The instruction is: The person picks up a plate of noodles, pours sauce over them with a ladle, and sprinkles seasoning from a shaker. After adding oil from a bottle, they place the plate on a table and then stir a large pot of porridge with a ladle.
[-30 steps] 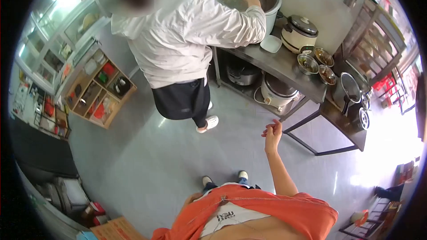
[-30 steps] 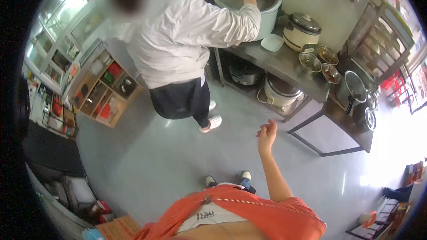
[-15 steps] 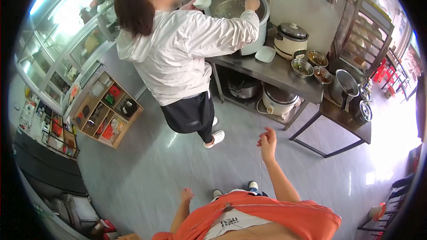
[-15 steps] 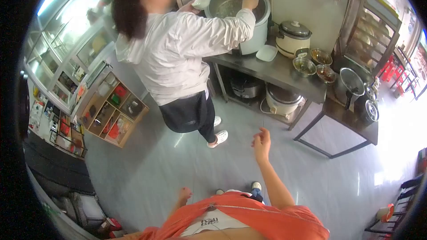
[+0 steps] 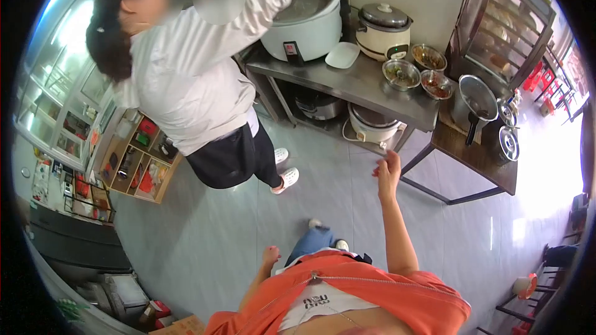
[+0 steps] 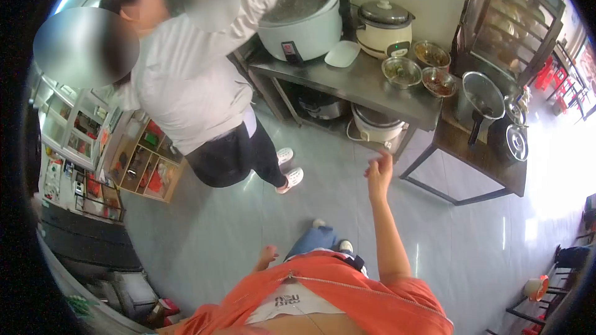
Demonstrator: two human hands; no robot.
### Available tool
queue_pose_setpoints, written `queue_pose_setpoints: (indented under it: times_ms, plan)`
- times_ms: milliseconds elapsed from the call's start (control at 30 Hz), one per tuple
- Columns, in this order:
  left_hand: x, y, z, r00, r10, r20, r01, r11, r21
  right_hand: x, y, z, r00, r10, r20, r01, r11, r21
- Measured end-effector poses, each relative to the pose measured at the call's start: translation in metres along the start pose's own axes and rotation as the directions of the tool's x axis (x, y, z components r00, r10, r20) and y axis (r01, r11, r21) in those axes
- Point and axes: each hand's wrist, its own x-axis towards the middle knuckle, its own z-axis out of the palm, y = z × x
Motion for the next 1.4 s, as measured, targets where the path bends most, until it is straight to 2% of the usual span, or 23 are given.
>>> queue_pose_setpoints:
  times_ms: [33,167,200,233,267,300,333,367,400,433,467,500,533,567,600,667,700,767,800,867,1000,1233,1400]
  plan:
    - [-0.012,0.023,-0.002,0.942,-0.325,-0.087,0.274,0.891,-0.363,0.012,0.001,0.008,1.0,0.017,-0.005,-0.017,1.0,-0.005]
    - [-0.008,0.033,-0.022,0.917,-0.398,-0.018,0.366,0.86,-0.357,0.056,-0.001,0.05,0.998,0.005,0.06,-0.008,0.998,0.055]
    - [0.001,0.031,-0.028,0.984,-0.168,-0.055,0.159,0.978,-0.134,0.067,-0.004,0.054,0.997,-0.022,0.078,0.019,0.999,0.033]
    - [0.016,0.031,-0.033,0.996,0.078,-0.034,-0.074,0.993,0.094,0.078,-0.004,0.056,0.997,-0.027,0.077,0.025,0.999,0.029]
    - [0.031,0.032,-0.037,0.951,0.306,0.04,-0.304,0.903,0.304,0.093,-0.009,0.057,0.997,-0.013,0.082,0.012,1.0,0.02]
    - [0.043,0.029,-0.038,0.857,0.489,0.161,-0.501,0.721,0.479,0.104,-0.016,0.056,0.996,-0.057,0.061,0.055,0.998,0.035]
    - [0.084,0.052,-0.032,0.953,0.166,0.254,-0.295,0.695,0.656,0.111,-0.019,0.054,0.994,-0.097,0.04,0.095,0.994,0.052]
    - [0.122,0.073,-0.026,0.962,-0.209,0.177,0.228,0.969,-0.097,0.122,-0.021,0.053,0.995,-0.088,0.049,0.085,0.995,0.056]
    - [0.161,0.131,-0.024,0.99,-0.1,0.095,0.062,0.938,0.342,0.134,-0.023,0.05,0.993,-0.116,0.007,0.116,0.993,0.029]
    - [0.18,0.185,-0.035,0.792,0.549,0.267,-0.545,0.44,0.713,0.143,-0.026,0.045,0.989,-0.142,-0.034,0.142,0.99,-0.004]
    - [0.175,0.295,-0.039,0.976,0.216,0.03,-0.217,0.976,0.007,0.15,-0.031,0.04,0.991,-0.13,-0.027,0.129,0.992,-0.006]
    - [0.256,0.306,-0.038,0.979,0.188,0.076,-0.188,0.982,-0.007,0.154,-0.037,0.036,0.989,-0.146,-0.039,0.145,0.989,-0.021]
    - [0.265,0.381,-0.055,0.978,0.194,0.079,-0.198,0.979,0.043,0.16,-0.043,0.034,0.984,-0.169,-0.056,0.167,0.985,-0.033]
    - [0.291,0.426,-0.063,0.94,0.334,0.074,-0.3,0.908,-0.292,0.165,-0.049,0.03,0.979,-0.192,-0.068,0.19,0.981,-0.044]
    - [0.264,0.495,-0.068,0.97,0.229,-0.083,-0.237,0.81,-0.537,0.171,-0.052,0.024,0.976,-0.197,-0.095,0.193,0.98,-0.056]
    - [0.28,0.564,-0.08,0.983,0.123,-0.133,-0.181,0.68,-0.71,0.186,-0.059,0.013,0.975,-0.189,-0.118,0.174,0.977,-0.125]
    - [0.29,0.579,-0.079,0.984,0.112,-0.141,-0.18,0.669,-0.721,0.194,-0.064,0.007,0.977,-0.188,-0.098,0.175,0.976,-0.128]
    - [0.301,0.607,-0.082,0.992,0.006,-0.124,-0.112,0.474,-0.874,0.215,-0.073,0.002,0.98,-0.19,-0.066,0.181,0.976,-0.121]
    - [0.304,0.616,-0.083,0.989,0.007,-0.145,-0.131,0.471,-0.872,0.227,-0.077,0.002,0.98,-0.193,-0.055,0.186,0.977,-0.103]
    - [0.309,0.629,-0.074,0.994,-0.086,-0.071,-0.033,0.38,-0.924,0.253,-0.085,0.0,0.981,-0.191,-0.024,0.189,0.98,-0.064]
    - [0.313,0.634,-0.072,0.995,-0.103,0.001,0.022,0.205,-0.978,0.295,-0.099,0.007,0.972,-0.231,0.038,0.233,0.97,-0.073]
    - [0.317,0.636,-0.078,0.983,-0.184,-0.027,-0.006,0.112,-0.994,0.328,-0.102,0.031,0.967,-0.237,0.091,0.241,0.97,-0.04]
    - [0.311,0.612,-0.07,0.992,-0.122,-0.021,-0.014,0.064,-0.998,0.333,-0.1,0.038,0.956,-0.238,0.169,0.255,0.963,-0.088]
